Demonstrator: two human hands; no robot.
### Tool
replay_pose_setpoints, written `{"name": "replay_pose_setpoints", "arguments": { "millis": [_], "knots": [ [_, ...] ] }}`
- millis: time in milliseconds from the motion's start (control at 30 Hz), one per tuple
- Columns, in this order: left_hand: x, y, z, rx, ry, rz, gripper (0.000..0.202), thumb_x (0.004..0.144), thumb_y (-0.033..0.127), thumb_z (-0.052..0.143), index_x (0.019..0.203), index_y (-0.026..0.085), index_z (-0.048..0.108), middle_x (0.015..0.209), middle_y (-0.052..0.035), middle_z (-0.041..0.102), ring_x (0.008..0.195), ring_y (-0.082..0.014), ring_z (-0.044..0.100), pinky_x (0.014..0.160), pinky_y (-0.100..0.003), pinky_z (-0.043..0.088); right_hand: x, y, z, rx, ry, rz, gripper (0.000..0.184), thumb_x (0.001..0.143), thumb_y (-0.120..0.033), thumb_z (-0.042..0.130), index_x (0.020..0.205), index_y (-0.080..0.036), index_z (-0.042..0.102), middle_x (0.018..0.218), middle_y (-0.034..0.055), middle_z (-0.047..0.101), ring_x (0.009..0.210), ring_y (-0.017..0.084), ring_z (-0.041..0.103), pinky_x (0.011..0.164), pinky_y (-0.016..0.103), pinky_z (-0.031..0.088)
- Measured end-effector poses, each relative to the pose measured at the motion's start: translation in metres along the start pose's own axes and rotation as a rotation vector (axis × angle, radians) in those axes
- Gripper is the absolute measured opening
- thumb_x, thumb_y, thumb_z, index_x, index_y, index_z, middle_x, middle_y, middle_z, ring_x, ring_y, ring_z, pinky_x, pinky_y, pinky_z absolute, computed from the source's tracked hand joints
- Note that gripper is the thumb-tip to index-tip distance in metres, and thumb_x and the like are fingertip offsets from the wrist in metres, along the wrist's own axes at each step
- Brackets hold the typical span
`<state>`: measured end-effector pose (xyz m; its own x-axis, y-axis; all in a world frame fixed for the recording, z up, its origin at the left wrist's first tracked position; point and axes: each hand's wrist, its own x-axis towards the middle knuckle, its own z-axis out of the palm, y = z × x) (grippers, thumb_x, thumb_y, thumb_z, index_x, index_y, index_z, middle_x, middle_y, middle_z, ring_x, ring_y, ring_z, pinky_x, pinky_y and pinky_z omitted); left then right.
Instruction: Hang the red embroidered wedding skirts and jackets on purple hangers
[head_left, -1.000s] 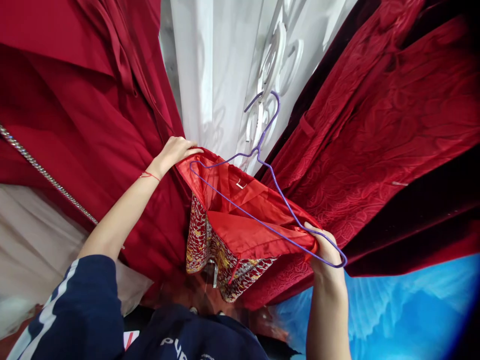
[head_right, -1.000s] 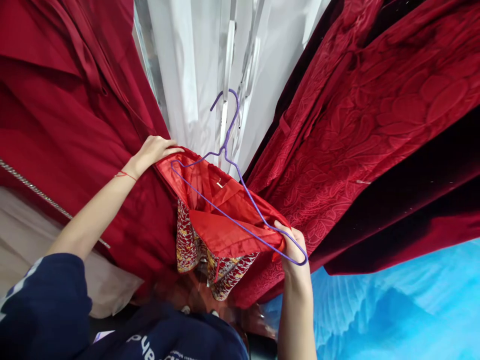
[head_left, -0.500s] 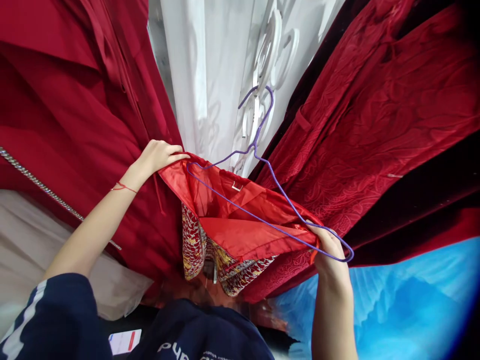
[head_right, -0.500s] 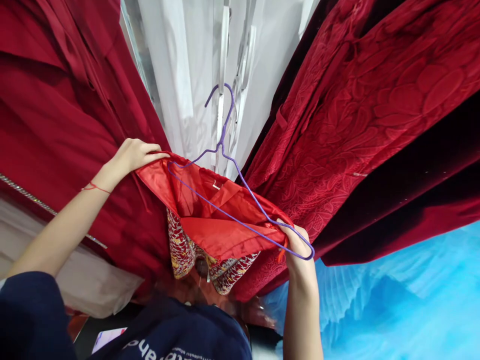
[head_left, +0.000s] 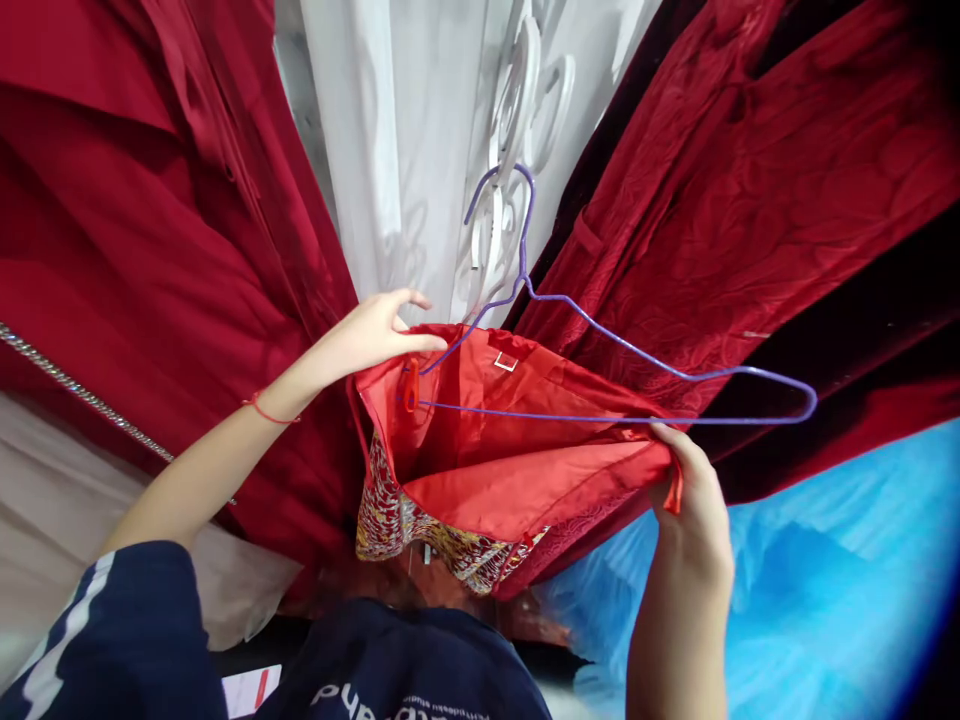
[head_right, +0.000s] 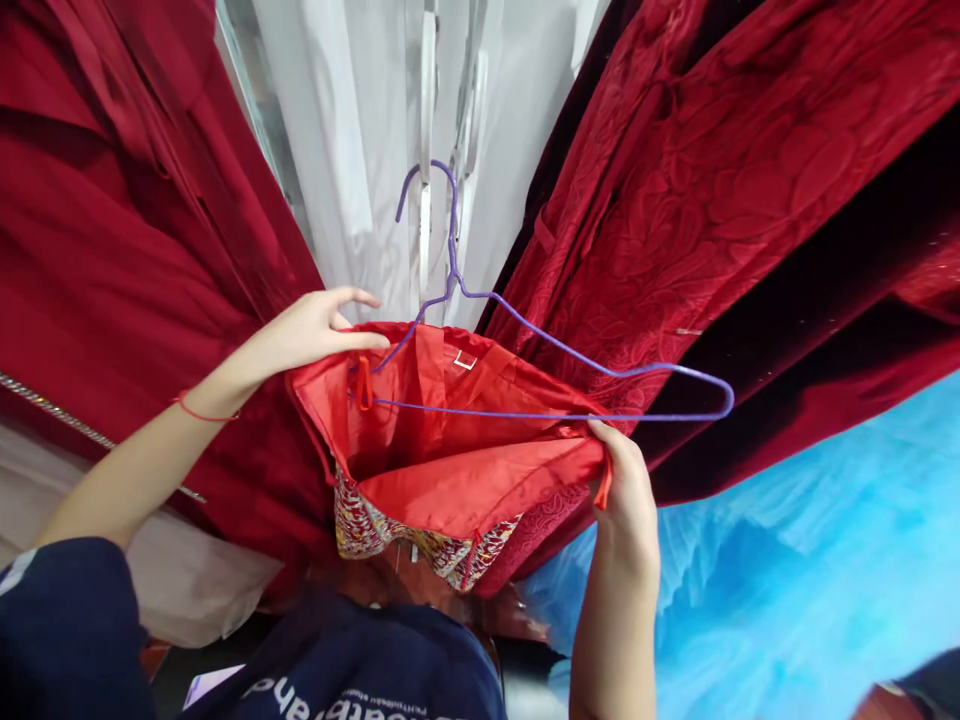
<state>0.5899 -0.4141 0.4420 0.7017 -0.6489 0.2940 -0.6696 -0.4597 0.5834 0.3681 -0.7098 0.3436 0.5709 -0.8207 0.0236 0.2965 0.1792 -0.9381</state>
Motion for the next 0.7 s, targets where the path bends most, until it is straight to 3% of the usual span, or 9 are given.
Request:
{"name": "replay_pose_setpoints", "arguments": {
  "millis": [100, 200, 333, 500, 700],
  "knots": [
    [0.003, 0.004, 0.02, 0.108, -0.134, 0.088, 0.045, 0.08, 0.048, 0.073, 0.114, 0.018, 0.074, 0.089, -0.0067, 0.078, 0.077, -0.0224, 0.07, 0.07, -0.03, 0.047, -0.004, 0.001, 0.004, -0.028, -0.098, 0.1, 0.019, 0.057, -0.034, 0.082, 0.068, -0.02, 0.076, 0.069, 0.003, 0.075, 0.063, 0.02, 0.07, 0.063, 0.026, 0.058],
    [0.004, 0.009, 0.035, 0.279, -0.148, 0.095, 0.032, 0.09, 0.045, 0.06, 0.103, 0.022, 0.079, 0.102, -0.0082, 0.079, 0.09, -0.0268, 0.073, 0.073, -0.032, 0.046, -0.008, -0.001, 0.009, -0.109, -0.179, 0.085, 0.025, 0.057, -0.043, 0.085, 0.066, -0.021, 0.074, 0.064, 0.0025, 0.073, 0.058, 0.02, 0.068, 0.058, 0.028, 0.057],
    [0.005, 0.015, 0.047, 0.439, -0.155, 0.099, 0.033, 0.092, 0.045, 0.054, 0.097, 0.024, 0.079, 0.093, -0.0079, 0.08, 0.086, -0.0265, 0.073, 0.064, -0.03, 0.042, -0.007, -0.009, 0.009, -0.169, -0.226, 0.064, 0.031, 0.06, -0.05, 0.085, 0.067, -0.022, 0.073, 0.06, 0.0023, 0.071, 0.057, 0.021, 0.068, 0.058, 0.031, 0.057],
    [0.005, 0.01, 0.052, 0.758, -0.086, -0.004, 0.035, 0.094, 0.041, 0.047, 0.098, 0.022, 0.077, 0.086, -0.0115, 0.078, 0.081, -0.0279, 0.073, 0.06, -0.029, 0.034, 0.004, -0.022, -0.006, -0.127, -0.146, 0.031, 0.033, 0.06, -0.05, 0.086, 0.07, -0.023, 0.072, 0.064, 0.0016, 0.072, 0.061, 0.023, 0.07, 0.06, 0.033, 0.06],
    [-0.003, 0.001, 0.049, 0.844, -0.065, -0.011, 0.038, 0.096, 0.043, 0.043, 0.108, 0.023, 0.073, 0.089, -0.0123, 0.078, 0.087, -0.0303, 0.073, 0.058, -0.03, 0.031, 0.019, -0.038, -0.016, -0.017, -0.066, -0.055, 0.03, 0.068, -0.051, 0.078, 0.077, -0.024, 0.072, 0.072, 0.0014, 0.075, 0.08, 0.025, 0.074, 0.072, 0.036, 0.062]
  ]
}}
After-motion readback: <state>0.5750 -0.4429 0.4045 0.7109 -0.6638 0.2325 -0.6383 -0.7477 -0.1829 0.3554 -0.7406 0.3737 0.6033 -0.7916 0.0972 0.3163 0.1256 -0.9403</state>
